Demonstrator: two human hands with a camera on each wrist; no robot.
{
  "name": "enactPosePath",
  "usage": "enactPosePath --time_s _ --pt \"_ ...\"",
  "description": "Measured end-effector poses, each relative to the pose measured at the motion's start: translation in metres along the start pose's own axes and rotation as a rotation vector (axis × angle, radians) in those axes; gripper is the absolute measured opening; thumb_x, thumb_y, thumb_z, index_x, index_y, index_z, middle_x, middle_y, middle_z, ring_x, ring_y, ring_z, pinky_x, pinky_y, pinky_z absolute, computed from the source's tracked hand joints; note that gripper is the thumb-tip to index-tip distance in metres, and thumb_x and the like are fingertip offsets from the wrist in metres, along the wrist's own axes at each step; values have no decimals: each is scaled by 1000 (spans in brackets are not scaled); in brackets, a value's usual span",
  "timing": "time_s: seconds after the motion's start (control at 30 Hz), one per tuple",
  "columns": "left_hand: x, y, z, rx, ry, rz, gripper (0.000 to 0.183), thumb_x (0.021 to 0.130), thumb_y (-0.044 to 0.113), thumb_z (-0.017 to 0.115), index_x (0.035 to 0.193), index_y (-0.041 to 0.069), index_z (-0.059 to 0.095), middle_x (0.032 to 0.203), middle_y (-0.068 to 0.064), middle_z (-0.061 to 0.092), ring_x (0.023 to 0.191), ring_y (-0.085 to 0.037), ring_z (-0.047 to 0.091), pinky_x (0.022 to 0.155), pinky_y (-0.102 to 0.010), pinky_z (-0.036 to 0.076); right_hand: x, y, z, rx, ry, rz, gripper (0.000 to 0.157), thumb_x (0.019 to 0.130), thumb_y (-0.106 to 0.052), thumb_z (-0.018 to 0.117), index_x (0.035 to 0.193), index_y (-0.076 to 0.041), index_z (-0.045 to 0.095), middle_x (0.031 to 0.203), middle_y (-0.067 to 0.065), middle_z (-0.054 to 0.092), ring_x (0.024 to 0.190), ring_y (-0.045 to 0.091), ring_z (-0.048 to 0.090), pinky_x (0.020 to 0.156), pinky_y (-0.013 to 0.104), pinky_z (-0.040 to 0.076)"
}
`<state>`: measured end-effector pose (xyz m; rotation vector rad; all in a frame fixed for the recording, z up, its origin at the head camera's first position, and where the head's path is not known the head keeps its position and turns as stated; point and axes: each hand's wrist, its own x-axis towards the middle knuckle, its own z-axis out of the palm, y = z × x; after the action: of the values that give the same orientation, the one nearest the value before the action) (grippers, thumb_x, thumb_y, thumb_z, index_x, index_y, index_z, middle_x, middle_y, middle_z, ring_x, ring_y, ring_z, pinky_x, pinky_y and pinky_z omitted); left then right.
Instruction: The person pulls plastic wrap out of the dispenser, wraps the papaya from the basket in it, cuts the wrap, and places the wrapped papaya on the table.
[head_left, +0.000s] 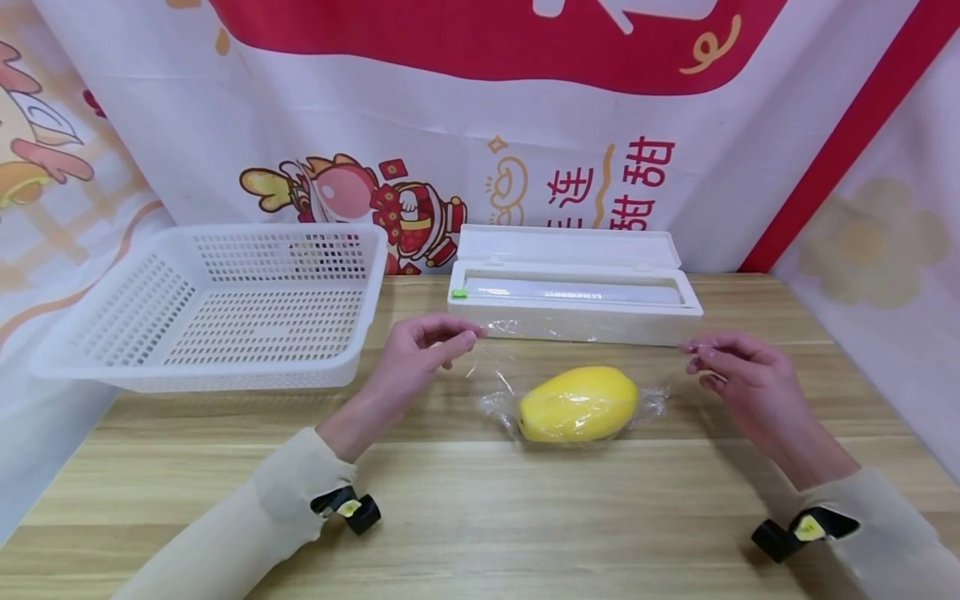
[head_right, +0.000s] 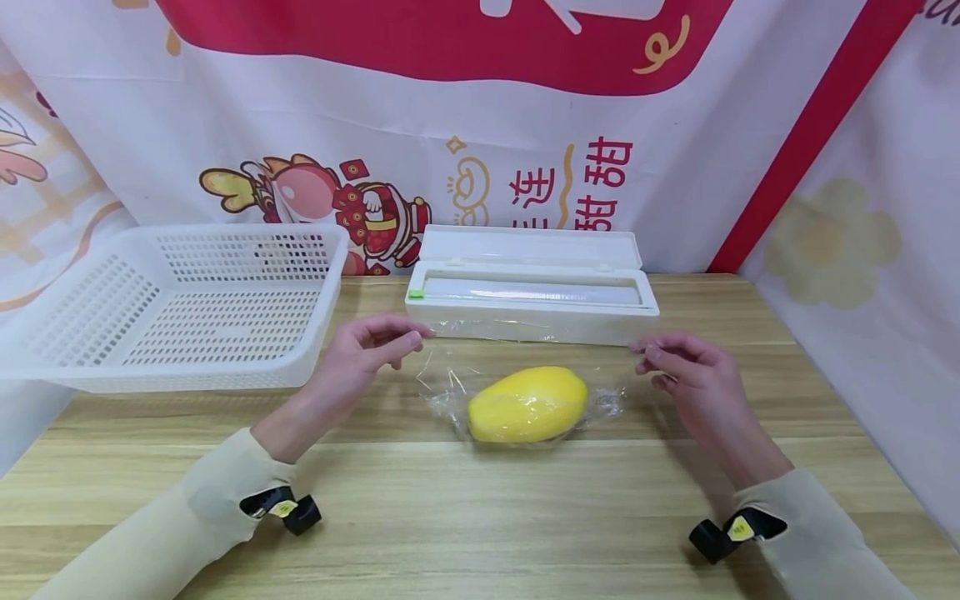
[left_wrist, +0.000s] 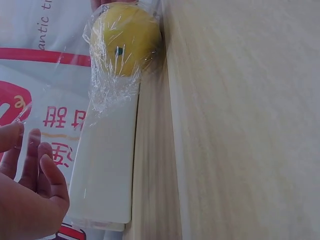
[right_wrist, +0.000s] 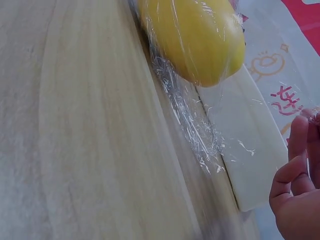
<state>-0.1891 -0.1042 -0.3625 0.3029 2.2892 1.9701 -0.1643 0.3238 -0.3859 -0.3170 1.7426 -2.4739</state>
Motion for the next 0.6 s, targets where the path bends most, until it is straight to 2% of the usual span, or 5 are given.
enactPosePath --time_s 0.2,0.43,0.6 --pt "-3 -2 -3 -13 -62 39 21 102 19 69 118 5 76 115 2 80 101 -14 66 81 -28 53 -6 4 -8 6 -96 -47 37 109 8 39 116 -1 75 117 6 80 98 19 74 86 28 61" --pt "-7 -2 -6 2 -159 63 18 99 16 69 110 3 75 124 -6 77 117 -18 67 95 -38 51 -11 8 -15 -110 -165 -84 41 107 13 35 114 -1 74 117 6 80 101 16 75 87 26 61" --pt "-8 -4 -8 79 -211 95 18 98 18 70 106 3 76 126 -9 76 121 -22 66 99 -41 52 -14 10 -20 -226 -174 -84 40 105 16 39 111 -3 74 116 3 79 102 13 74 81 24 59"
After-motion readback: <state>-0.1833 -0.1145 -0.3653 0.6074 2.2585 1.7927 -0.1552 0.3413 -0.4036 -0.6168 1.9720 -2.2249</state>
